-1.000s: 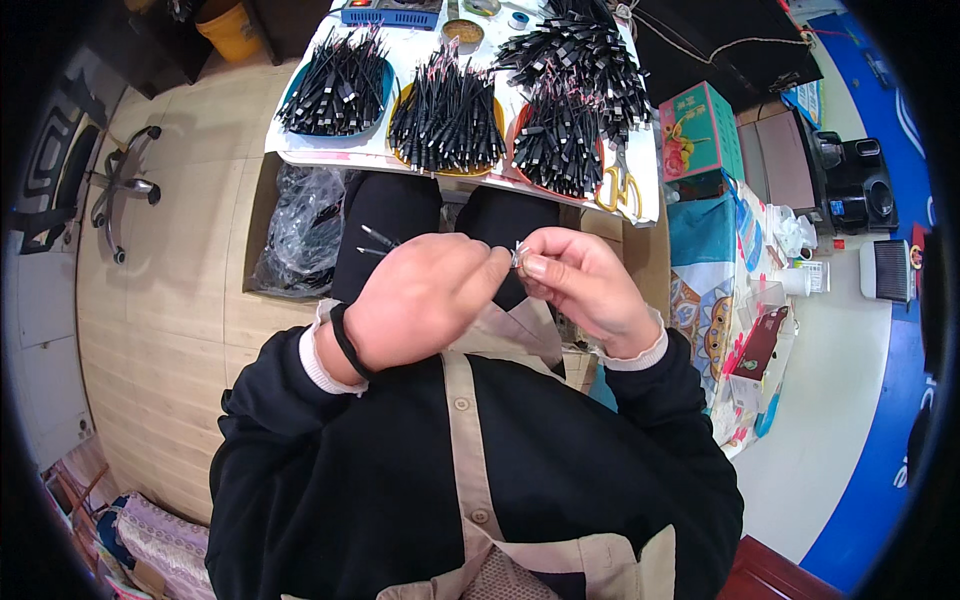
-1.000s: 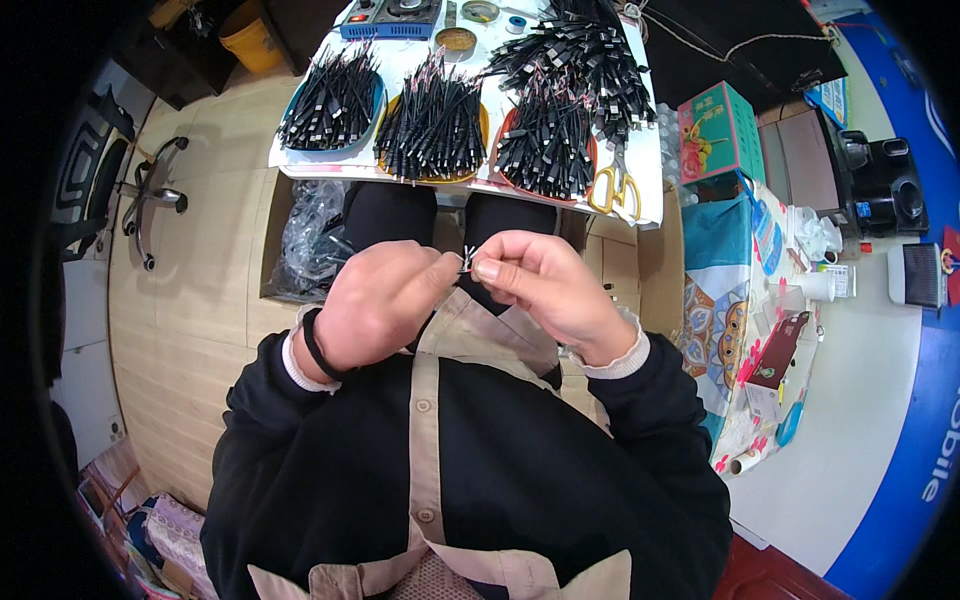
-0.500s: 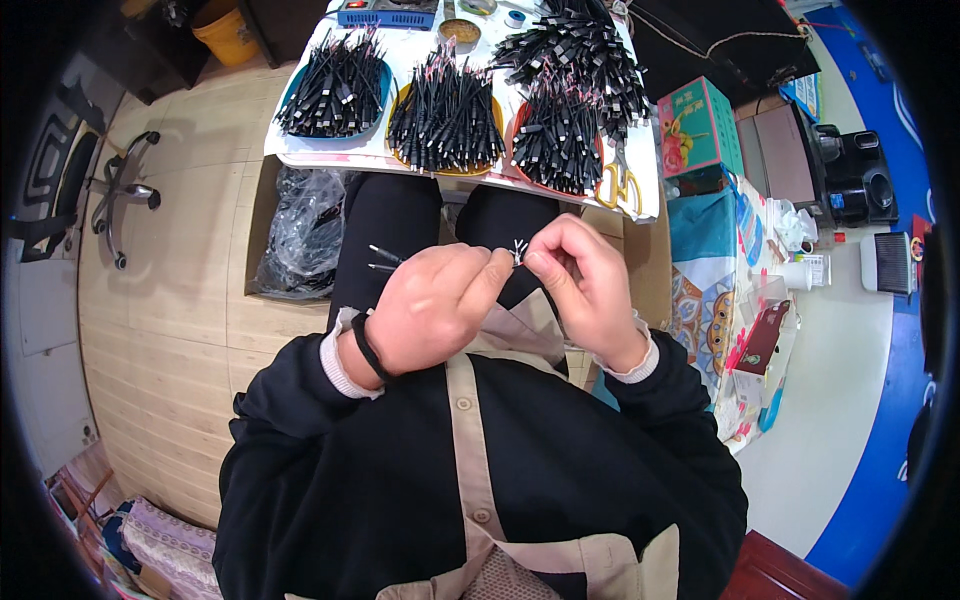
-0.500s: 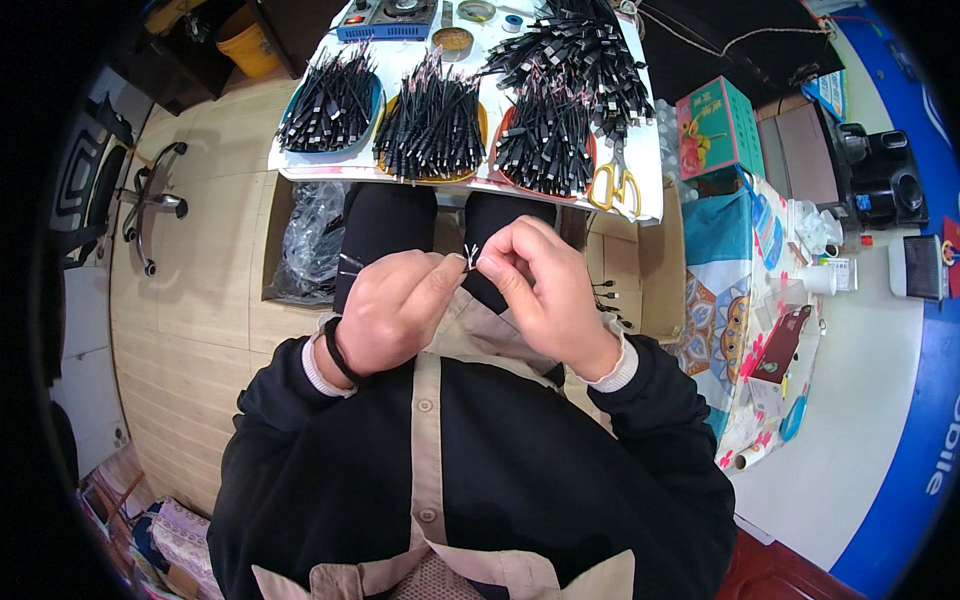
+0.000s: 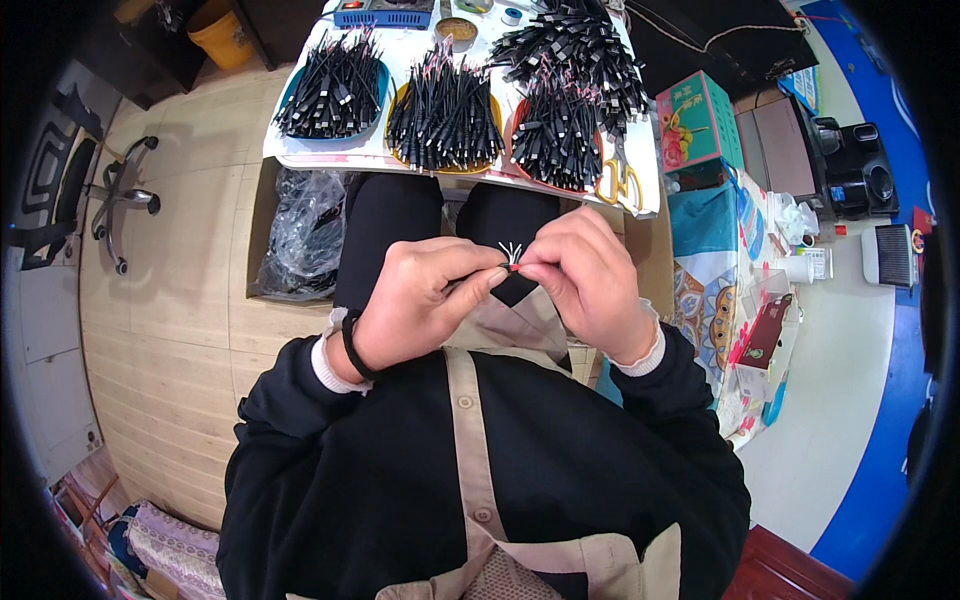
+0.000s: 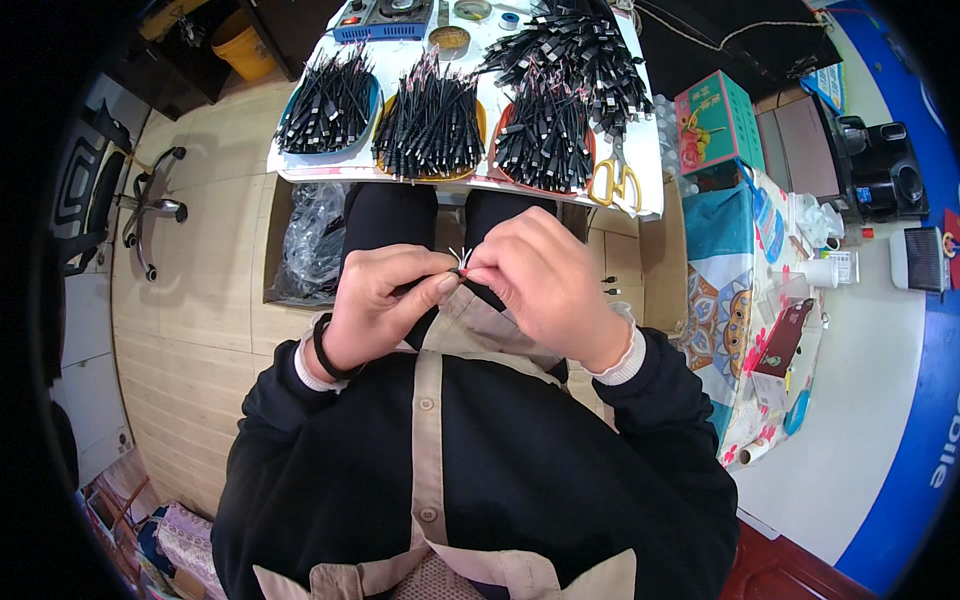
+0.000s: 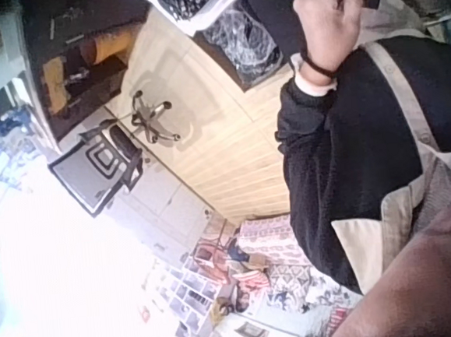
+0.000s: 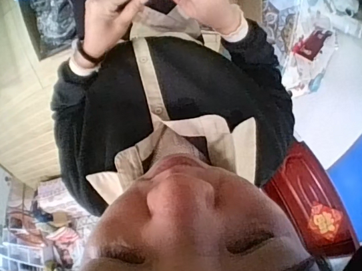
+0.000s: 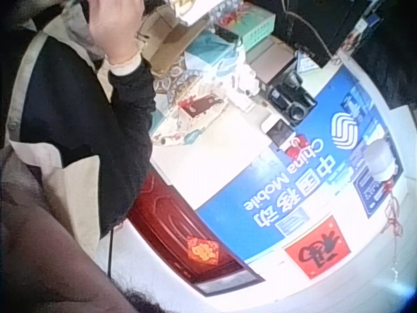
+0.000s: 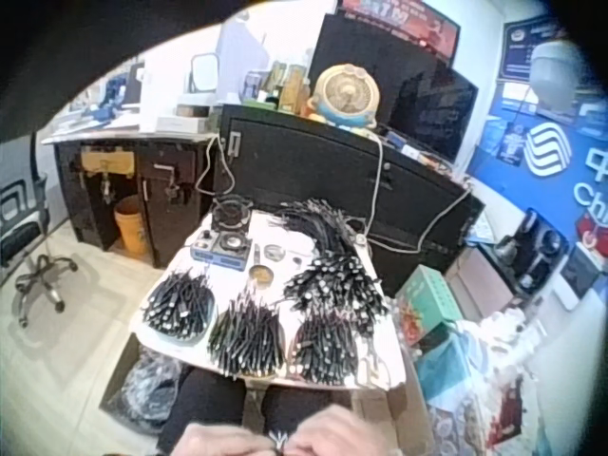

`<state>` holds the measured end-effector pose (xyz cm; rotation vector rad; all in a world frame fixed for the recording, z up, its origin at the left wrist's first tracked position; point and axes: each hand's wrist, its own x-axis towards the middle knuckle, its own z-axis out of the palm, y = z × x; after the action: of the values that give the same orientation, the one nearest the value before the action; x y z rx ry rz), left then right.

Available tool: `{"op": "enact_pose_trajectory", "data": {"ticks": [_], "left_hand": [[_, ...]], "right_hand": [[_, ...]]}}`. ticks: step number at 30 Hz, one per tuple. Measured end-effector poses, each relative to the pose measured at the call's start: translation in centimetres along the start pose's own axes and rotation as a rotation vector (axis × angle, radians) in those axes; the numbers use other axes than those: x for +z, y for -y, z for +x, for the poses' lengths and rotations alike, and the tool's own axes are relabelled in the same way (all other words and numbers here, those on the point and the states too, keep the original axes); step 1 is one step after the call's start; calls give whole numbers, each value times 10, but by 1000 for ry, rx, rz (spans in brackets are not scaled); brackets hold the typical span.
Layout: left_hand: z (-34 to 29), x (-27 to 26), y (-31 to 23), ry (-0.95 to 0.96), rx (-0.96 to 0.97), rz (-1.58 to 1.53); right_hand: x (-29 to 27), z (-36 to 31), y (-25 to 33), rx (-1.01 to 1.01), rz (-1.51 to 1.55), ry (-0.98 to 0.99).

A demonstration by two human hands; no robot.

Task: The person repeatedly picks black cables from trays, strips the ends, and inserts small white connectors into the exposed wires. They place finished cables into a separate tray on the table. The process is repeated continuously throughout the clip.

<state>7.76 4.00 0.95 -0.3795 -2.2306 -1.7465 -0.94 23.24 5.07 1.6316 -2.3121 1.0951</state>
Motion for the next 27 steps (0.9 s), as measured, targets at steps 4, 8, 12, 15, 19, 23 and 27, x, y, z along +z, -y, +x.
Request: {"op": "enact_pose_trajectory", "data": {"ticks": [4, 8, 12, 15, 19, 23, 27], "left_hand": [[-6, -10, 1, 158, -289, -534], [-5, -16, 6, 263, -384, -818], [-3, -21, 10, 389, -469, -951], [-8, -15, 8, 301, -478, -953], [-11, -9, 9, 217, -451, -1002], [-11, -1, 16, 201, -456, -1030], [-13, -10, 19, 153, -328, -1234]], "right_hand": [[-8, -3, 8, 264, 357, 70], [-3, 0, 13, 160, 348, 98], [6, 3, 12, -22, 356, 6], [6, 2, 11, 66, 343, 15], [6, 1, 4, 26, 340, 29], [4, -3, -8, 27, 344, 71], [-6, -5, -20, 91, 70, -114]]}}
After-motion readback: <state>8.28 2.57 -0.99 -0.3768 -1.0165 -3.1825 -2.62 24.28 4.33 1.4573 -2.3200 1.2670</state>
